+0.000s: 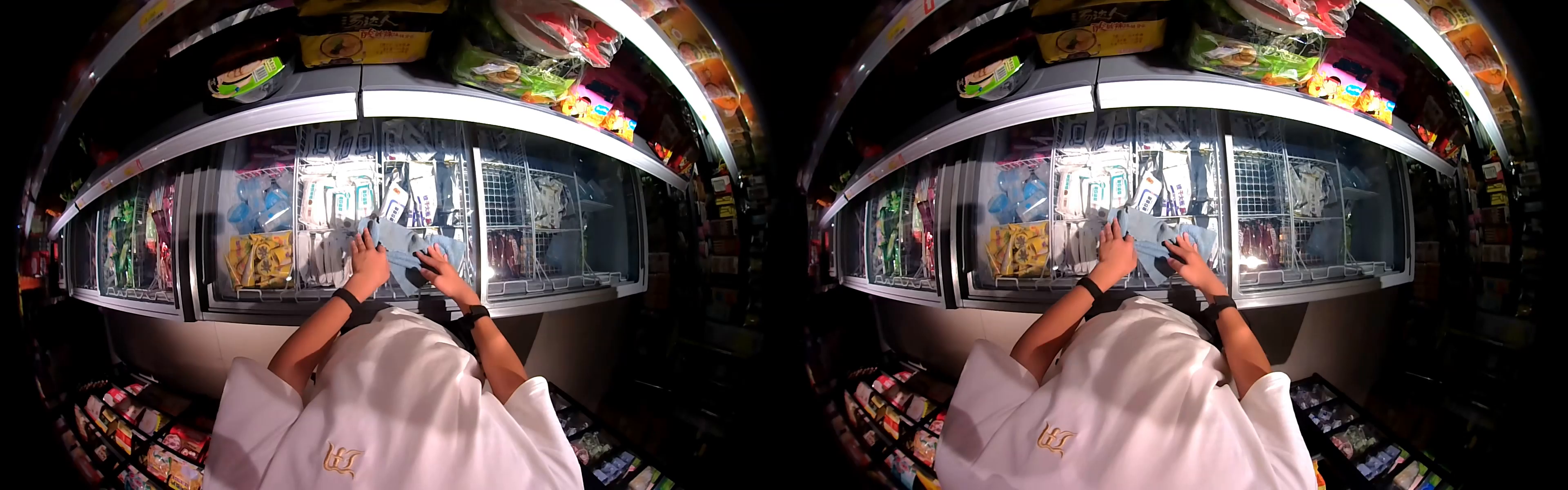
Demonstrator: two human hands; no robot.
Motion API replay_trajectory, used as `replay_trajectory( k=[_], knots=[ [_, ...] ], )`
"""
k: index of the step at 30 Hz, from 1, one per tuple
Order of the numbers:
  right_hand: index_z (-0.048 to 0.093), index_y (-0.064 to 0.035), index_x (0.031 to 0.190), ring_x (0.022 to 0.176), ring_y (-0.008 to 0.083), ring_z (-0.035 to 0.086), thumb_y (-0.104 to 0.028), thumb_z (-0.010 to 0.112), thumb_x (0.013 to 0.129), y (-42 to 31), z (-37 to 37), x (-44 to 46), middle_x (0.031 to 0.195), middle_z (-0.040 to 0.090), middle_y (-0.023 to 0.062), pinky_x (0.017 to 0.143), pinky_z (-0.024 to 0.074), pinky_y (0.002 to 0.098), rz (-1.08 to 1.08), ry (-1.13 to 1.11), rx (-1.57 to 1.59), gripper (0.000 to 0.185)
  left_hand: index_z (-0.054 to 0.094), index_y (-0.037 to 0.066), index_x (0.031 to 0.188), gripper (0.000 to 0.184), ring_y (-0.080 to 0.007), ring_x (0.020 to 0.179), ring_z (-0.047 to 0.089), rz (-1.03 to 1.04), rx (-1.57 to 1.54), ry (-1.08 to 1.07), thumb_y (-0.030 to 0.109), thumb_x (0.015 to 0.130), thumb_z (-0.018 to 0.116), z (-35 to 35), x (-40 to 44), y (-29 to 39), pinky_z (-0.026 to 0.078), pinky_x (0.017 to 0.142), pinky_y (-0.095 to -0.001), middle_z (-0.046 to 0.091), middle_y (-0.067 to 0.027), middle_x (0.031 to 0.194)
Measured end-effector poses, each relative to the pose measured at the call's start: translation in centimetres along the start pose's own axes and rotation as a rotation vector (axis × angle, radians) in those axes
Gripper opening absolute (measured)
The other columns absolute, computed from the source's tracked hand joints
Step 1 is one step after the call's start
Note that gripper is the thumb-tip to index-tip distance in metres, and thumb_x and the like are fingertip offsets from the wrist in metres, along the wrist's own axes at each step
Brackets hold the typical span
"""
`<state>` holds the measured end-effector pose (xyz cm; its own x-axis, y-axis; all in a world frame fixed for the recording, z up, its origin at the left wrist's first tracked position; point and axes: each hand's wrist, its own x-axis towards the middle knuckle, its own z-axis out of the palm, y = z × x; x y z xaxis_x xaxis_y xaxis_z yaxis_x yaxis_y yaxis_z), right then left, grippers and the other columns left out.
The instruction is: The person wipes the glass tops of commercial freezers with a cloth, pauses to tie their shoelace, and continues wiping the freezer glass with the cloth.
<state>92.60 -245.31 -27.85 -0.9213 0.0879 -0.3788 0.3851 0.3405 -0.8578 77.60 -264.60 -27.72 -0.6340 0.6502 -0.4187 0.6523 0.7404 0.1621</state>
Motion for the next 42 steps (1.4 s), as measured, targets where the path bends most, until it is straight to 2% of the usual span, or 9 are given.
replay_trajectory(
  k=[4, 11, 17, 21, 25, 29, 33, 34, 42],
  knots=[
    [0.052, -0.0103, 0.147, 0.156, 0.0336, 0.011, -0.008, 0.059, 0.097, 1.4, 0.0, -1.2, 0.164, 0.029, 0.0161, 0.124, 0.0108, 0.0430, -0.063, 0.052, 0.084, 0.051, 0.063, 0.003, 0.131, 0.045, -0.0557, 0.144, 0.025, -0.032, 0.017, 0.085, 0.026, 0.092, 0.056, 2.2, -2.8, -0.1, 0.017, 0.118, -0.0629, 0.020, -0.0368, 0.159],
    [0.050, -0.0115, 0.149, 0.156, 0.0370, 0.003, -0.019, 0.060, 0.096, 0.4, -0.4, 2.3, 0.165, 0.022, 0.0217, 0.123, 0.0013, 0.0533, 0.006, 0.087, -0.189, 0.055, 0.059, 0.000, 0.135, 0.052, -0.0600, 0.144, 0.020, -0.167, -0.136, 0.021, 0.026, 0.090, 0.057, 0.8, 0.3, 1.1, 0.015, 0.119, -0.0624, 0.018, -0.0425, 0.156],
    [0.054, -0.0135, 0.146, 0.153, 0.0425, 0.015, -0.022, 0.065, 0.092, 0.5, 0.8, 0.2, 0.163, 0.027, 0.0228, 0.122, 0.0101, 0.0573, -0.048, 0.081, -0.298, 0.056, 0.059, 0.001, 0.133, 0.052, -0.0586, 0.144, 0.021, -0.141, -0.081, 0.077, 0.030, 0.089, 0.061, 3.3, -2.0, 0.6, 0.016, 0.119, -0.0621, 0.016, -0.0396, 0.158],
    [0.051, -0.0169, 0.148, 0.153, 0.0423, 0.016, -0.009, 0.062, 0.090, 1.1, 1.4, -3.6, 0.164, 0.025, 0.0217, 0.122, 0.0125, 0.0575, -0.100, 0.021, -0.315, 0.059, 0.062, 0.001, 0.125, 0.047, -0.0589, 0.144, 0.021, -0.103, -0.121, 0.178, 0.027, 0.086, 0.064, 5.9, -6.5, 1.3, 0.016, 0.118, -0.0634, 0.018, -0.0394, 0.157],
    [0.052, -0.0207, 0.148, 0.152, 0.0418, 0.019, -0.004, 0.061, 0.086, 1.9, -1.4, -3.6, 0.163, 0.030, 0.0180, 0.121, 0.0165, 0.0593, -0.133, 0.020, -0.375, 0.064, 0.064, -0.005, 0.121, 0.040, -0.0588, 0.145, 0.017, -0.134, -0.072, 0.246, 0.020, 0.089, 0.059, 6.1, -7.3, 3.7, 0.006, 0.119, -0.0657, 0.022, -0.0408, 0.155],
    [0.049, -0.0208, 0.149, 0.151, 0.0447, 0.020, -0.014, 0.063, 0.087, 2.2, -4.4, 1.5, 0.162, 0.030, 0.0183, 0.118, 0.0204, 0.0633, -0.081, 0.120, -0.483, 0.064, 0.062, -0.008, 0.123, 0.042, -0.0550, 0.148, 0.016, -0.108, -0.014, 0.392, 0.017, 0.089, 0.058, 3.2, -3.0, 5.9, 0.006, 0.120, -0.0640, 0.023, -0.0379, 0.157],
    [0.044, -0.0139, 0.152, 0.151, 0.0462, 0.020, -0.023, 0.065, 0.087, 0.8, -4.6, 5.1, 0.163, 0.026, 0.0223, 0.119, 0.0215, 0.0622, -0.049, 0.112, -0.522, 0.069, 0.042, -0.004, 0.147, 0.067, -0.0539, 0.149, 0.014, -0.212, -0.142, 0.432, 0.020, 0.087, 0.061, 1.0, 0.3, 8.5, 0.008, 0.120, -0.0641, 0.019, -0.0358, 0.159],
    [0.043, -0.0129, 0.152, 0.150, 0.0466, 0.021, -0.023, 0.065, 0.087, 0.7, -4.4, 5.1, 0.162, 0.027, 0.0231, 0.119, 0.0219, 0.0618, -0.073, 0.121, -0.534, 0.070, 0.032, 0.001, 0.155, 0.079, -0.0540, 0.148, 0.014, -0.234, -0.161, 0.326, 0.021, 0.085, 0.064, 1.8, 1.0, 8.8, 0.008, 0.120, -0.0640, 0.017, -0.0354, 0.159],
    [0.044, -0.0163, 0.152, 0.148, 0.0456, 0.027, -0.007, 0.060, 0.085, 3.2, -6.2, 1.4, 0.159, 0.034, 0.0206, 0.115, 0.0314, 0.0598, -0.303, 0.028, -0.606, 0.069, 0.035, 0.008, 0.155, 0.080, -0.0559, 0.147, 0.018, -0.266, -0.217, 0.408, 0.018, 0.081, 0.064, 4.6, -1.5, 11.3, 0.024, 0.116, -0.0638, 0.017, -0.0325, 0.161]
  ],
)
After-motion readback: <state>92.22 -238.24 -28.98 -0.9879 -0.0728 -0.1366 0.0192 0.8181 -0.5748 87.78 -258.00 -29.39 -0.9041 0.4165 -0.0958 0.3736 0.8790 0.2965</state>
